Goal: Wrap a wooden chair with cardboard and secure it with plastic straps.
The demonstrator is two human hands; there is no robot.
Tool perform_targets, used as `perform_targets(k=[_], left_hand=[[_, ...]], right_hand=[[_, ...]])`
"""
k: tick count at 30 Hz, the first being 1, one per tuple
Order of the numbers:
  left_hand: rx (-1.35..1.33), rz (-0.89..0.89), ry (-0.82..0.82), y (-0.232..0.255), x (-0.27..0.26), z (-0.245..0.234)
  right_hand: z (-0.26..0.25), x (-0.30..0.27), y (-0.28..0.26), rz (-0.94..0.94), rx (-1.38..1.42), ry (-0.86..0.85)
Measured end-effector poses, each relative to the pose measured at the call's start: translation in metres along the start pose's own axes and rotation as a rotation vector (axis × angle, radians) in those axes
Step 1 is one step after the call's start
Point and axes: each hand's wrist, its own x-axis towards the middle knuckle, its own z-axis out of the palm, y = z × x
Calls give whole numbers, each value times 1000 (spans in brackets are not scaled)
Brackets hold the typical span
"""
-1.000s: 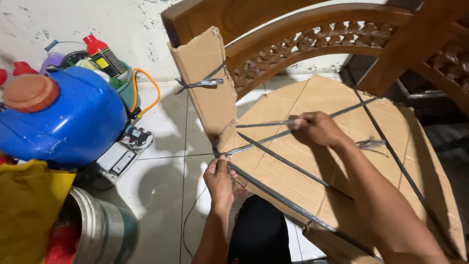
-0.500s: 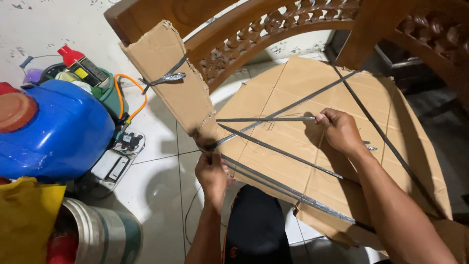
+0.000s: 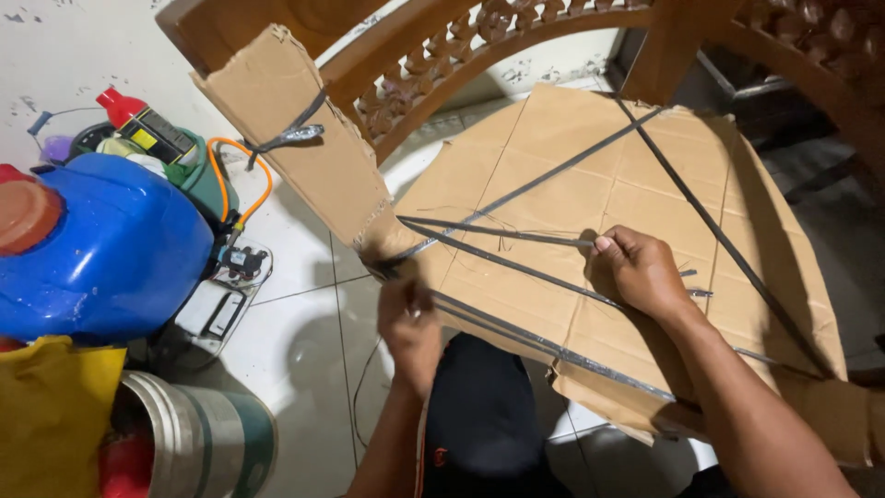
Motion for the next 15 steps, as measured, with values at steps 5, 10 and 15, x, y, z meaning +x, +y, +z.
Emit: perform_targets(k=[5,10,15], left_hand=[[302,616,-489,85,62,-8],[490,808,-796,85,86,15],[653,707,-1078,62,108,60]], right_hand=[[-10,-10,-14,-76,-27,56],[-12,-17,0,-108,-71,123],[-10,-25,-6,-64,3,182]])
